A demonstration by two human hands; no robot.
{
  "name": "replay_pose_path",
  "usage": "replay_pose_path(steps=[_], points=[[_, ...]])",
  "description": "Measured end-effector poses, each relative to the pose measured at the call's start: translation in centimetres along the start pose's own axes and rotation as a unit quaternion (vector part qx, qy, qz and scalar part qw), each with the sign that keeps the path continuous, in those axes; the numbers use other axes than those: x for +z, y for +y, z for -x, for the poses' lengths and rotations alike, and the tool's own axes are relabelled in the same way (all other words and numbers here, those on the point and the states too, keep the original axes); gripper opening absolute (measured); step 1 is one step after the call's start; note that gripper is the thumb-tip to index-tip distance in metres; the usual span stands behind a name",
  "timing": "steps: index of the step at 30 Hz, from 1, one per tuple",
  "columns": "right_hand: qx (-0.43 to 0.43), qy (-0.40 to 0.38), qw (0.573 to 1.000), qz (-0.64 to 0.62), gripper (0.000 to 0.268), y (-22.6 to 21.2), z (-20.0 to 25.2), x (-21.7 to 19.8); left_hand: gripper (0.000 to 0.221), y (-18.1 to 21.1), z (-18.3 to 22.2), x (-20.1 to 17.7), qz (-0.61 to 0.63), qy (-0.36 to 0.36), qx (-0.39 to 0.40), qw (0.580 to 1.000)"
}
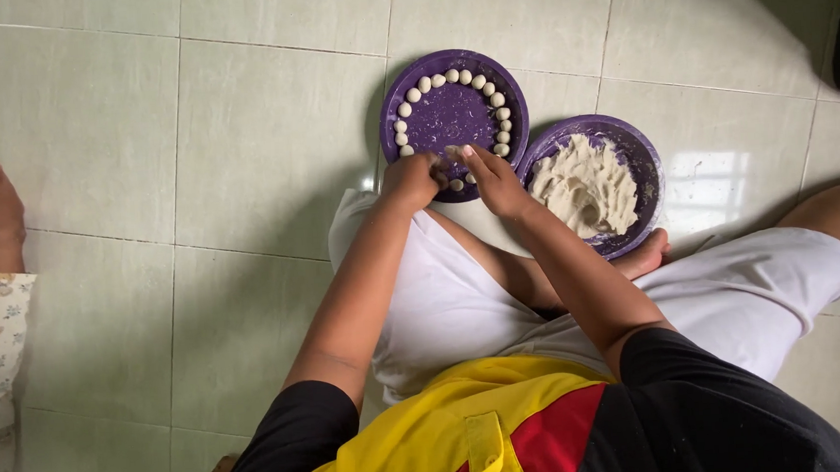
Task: Shaping small pieces of dough into balls by rolling them between palms and placing them on a tray.
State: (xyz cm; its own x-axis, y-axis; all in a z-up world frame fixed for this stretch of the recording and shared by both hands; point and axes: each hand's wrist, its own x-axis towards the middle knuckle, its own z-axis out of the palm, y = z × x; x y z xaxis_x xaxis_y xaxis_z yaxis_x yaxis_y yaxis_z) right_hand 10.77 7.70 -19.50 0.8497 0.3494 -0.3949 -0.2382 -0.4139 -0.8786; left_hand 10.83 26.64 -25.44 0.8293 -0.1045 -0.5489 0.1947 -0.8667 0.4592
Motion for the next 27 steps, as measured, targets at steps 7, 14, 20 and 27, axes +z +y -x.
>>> replay_pose_path(steps=[7,14,20,27], points=[[-0.076,0.066,0.989,0.109,0.026,-0.2,1.3,0.2,0.033,2.3,2.2,-2.3,-0.042,-0.049,0.011,0.998],[-0.172,0.101,0.959,0.204,0.020,0.4,1.6,0.3,0.035,1.8,1.0,-1.1,-0.126,-0.041,0.032,0.991],[-0.147,0.110,0.967,0.176,0.025,1.4,2.1,-0.1,0.041,2.4,1.6,-1.4,-0.108,-0.034,0.034,0.993],[-0.148,0.134,0.969,0.144,0.028,0.0,4.1,-2.2,0.045,2.4,1.6,-1.1,-0.114,0.055,0.047,0.991]])
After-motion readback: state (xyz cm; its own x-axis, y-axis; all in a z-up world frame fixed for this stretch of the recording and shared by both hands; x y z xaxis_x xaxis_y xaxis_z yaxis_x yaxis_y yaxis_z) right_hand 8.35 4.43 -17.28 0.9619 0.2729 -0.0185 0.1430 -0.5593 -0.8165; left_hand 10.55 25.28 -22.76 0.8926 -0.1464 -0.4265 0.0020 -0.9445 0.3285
